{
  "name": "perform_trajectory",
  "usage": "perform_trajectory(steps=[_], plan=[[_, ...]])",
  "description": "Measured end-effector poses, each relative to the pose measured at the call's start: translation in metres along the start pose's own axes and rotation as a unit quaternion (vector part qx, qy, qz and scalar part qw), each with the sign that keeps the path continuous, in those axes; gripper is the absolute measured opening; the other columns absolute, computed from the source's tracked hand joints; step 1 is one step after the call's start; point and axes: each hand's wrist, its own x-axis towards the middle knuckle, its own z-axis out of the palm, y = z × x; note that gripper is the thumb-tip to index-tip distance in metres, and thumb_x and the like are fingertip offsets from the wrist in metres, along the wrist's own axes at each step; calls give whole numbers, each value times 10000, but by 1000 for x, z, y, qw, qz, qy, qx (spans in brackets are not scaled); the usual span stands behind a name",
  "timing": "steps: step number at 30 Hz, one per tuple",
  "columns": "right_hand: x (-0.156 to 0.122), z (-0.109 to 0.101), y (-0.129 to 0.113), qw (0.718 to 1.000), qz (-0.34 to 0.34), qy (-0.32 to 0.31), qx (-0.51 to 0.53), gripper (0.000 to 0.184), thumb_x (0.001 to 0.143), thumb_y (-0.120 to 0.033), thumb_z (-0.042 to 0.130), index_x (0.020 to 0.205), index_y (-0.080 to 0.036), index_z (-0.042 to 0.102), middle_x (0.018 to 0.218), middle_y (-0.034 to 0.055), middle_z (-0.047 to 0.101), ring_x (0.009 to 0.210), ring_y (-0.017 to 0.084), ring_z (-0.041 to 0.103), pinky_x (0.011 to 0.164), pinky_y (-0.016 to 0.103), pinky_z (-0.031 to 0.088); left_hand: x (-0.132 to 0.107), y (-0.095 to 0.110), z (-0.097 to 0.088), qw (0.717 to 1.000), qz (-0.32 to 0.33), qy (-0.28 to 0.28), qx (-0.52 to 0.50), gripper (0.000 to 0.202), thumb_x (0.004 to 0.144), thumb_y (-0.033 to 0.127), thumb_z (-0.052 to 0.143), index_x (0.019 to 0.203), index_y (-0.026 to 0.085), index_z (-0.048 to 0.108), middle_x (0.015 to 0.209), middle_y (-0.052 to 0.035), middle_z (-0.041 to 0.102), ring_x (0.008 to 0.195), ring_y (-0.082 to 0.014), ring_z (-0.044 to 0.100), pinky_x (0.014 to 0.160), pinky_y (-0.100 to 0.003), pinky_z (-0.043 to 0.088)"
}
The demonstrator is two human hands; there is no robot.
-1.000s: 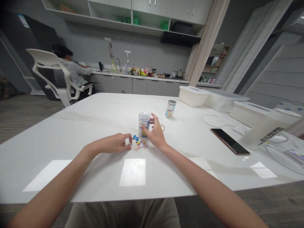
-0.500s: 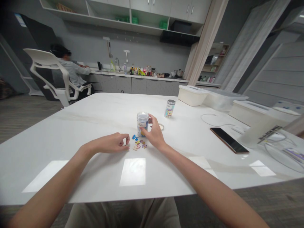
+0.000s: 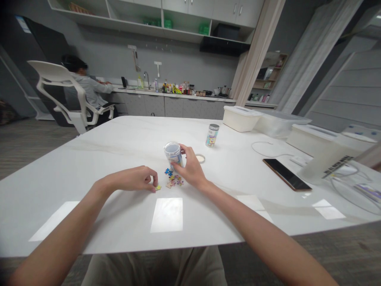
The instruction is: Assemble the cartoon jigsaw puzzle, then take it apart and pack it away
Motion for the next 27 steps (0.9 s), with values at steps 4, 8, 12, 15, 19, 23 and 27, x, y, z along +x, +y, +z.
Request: perform_trajectory(steps=[4,8,12,15,19,23,27], plan=[[0,0,0,1000,-7,-4,1,552,788,-290,669,1291,-243,446,1201,96,576,1060,261,569,865,429,492,0,5,1,1000,-11,4,9,242,747,395,581,885,215,665,768,-21,632,633,-147,562,592,-235,407],[0,0,0,1000,-13,-7,1,553,784,-268,677,1286,-234,446,1191,95,577,1044,252,568,863,415,492,-1,8,4,1000,-5,1,5,208,730,314,555,893,210,630,723,-6,618,586,-137,538,549,-224,396],[0,1,1,1000,-19,-8,0,561,775,-247,691,1278,-208,446,1183,101,572,1022,241,568,862,398,494,-1,7,3,1000,22,8,9,133,729,272,543,812,202,621,670,11,592,563,-123,513,534,-215,373],[-1,1,1,999,-34,-10,1,566,782,-252,688,1288,-218,435,1181,95,568,1036,241,566,873,403,493,-1,9,-1,992,66,108,-6,139,794,306,523,814,200,610,510,69,440,466,-92,381,490,-204,304],[-2,0,-2,998,-58,-25,2,554,807,-257,660,1307,-249,421,1195,92,560,1092,252,552,907,432,483,-2,13,-6,922,98,369,-55,149,843,314,530,837,186,607,479,108,231,453,-75,224,474,-193,245],[-2,-2,-9,993,-103,-60,8,544,824,-243,634,1324,-268,419,1210,91,555,1101,258,548,925,454,479,1,13,-4,868,116,481,-44,177,854,303,558,859,177,683,512,96,210,470,-73,213,472,-194,245],[-3,-4,-15,986,-139,-95,-2,546,835,-217,614,1336,-279,406,1202,98,546,1128,270,535,938,469,477,5,12,0,882,131,453,1,234,874,322,535,908,189,725,503,89,235,462,-71,238,460,-184,255]])
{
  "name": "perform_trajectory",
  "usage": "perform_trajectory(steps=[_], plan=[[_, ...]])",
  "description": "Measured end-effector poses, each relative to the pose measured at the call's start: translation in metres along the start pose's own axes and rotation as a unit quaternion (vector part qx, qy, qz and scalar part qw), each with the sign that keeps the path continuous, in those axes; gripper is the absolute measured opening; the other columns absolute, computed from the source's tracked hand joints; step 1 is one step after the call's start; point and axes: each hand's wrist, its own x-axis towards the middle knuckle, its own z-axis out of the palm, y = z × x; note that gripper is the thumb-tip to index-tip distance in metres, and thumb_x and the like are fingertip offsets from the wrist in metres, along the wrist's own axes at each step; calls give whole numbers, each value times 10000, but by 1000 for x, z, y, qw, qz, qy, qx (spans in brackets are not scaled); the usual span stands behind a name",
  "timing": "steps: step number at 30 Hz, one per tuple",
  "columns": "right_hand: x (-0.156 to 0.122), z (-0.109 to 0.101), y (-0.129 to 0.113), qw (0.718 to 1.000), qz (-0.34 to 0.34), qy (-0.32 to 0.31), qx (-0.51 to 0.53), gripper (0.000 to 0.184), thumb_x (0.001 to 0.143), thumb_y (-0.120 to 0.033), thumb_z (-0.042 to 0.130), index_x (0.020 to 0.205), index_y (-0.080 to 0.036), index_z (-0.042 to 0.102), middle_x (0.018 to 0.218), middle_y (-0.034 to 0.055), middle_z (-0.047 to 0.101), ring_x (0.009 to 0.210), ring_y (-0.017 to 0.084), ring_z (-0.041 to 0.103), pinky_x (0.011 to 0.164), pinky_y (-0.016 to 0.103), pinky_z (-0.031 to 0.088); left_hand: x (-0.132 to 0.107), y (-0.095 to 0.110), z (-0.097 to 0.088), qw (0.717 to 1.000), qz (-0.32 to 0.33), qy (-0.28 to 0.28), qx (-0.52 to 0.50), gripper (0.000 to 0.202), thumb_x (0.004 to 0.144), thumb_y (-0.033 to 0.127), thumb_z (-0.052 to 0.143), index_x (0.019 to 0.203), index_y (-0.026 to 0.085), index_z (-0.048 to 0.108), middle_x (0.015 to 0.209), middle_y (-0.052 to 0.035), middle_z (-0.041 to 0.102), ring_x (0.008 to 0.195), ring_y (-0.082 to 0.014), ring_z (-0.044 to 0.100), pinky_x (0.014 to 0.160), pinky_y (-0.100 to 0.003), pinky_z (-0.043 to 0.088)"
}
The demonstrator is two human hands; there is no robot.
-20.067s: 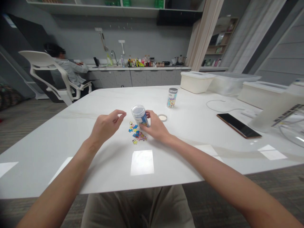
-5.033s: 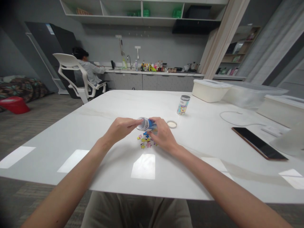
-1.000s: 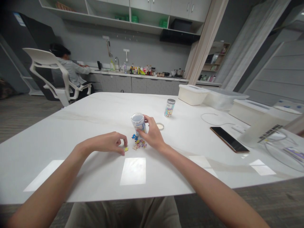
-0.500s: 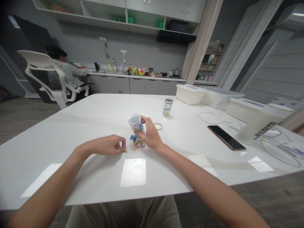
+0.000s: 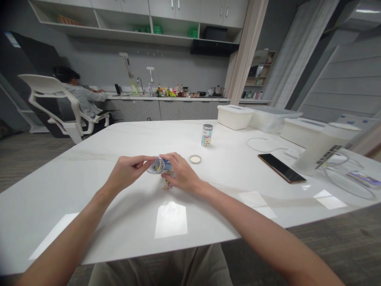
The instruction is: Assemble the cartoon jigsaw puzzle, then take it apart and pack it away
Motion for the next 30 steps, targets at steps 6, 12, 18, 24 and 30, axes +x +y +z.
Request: perform_trajectory(steps=[6,12,18,24,30], plan=[[-1,2,6,999,26,27,-7,571,822,-231,615,1338,-259,372,1209,104,543,1110,262,547,938,463,478,-1,-1,2,999,14,20,36,246,907,340,498,868,191,688,508,91,228,452,-68,242,468,-172,269],[-3,9,34,972,210,106,22,661,794,-292,635,1368,-205,317,1227,137,545,1010,244,595,863,441,507,-1,-3,2,989,-10,-77,124,326,909,441,491,739,191,612,488,63,396,453,-85,354,511,-211,323],[2,0,33,959,194,207,-28,653,790,-264,608,1373,-196,322,1318,172,471,1204,288,491,942,480,461,-7,-10,15,955,-36,-278,91,320,939,378,419,1133,205,607,1161,-83,669,995,-208,628,854,-334,481],[5,-18,7,998,23,60,-14,235,857,-199,499,1086,-221,545,855,34,592,780,181,594,748,347,513,-10,-19,26,927,24,-373,40,356,963,279,362,1237,195,573,1420,-84,500,1315,-215,440,1084,-392,357],[-6,-4,11,975,-67,-212,-13,113,815,-249,631,919,-209,646,907,41,596,776,164,600,701,295,512,-7,-16,26,943,6,-333,16,237,936,204,412,987,209,643,1131,-63,666,1039,-191,600,943,-340,462]])
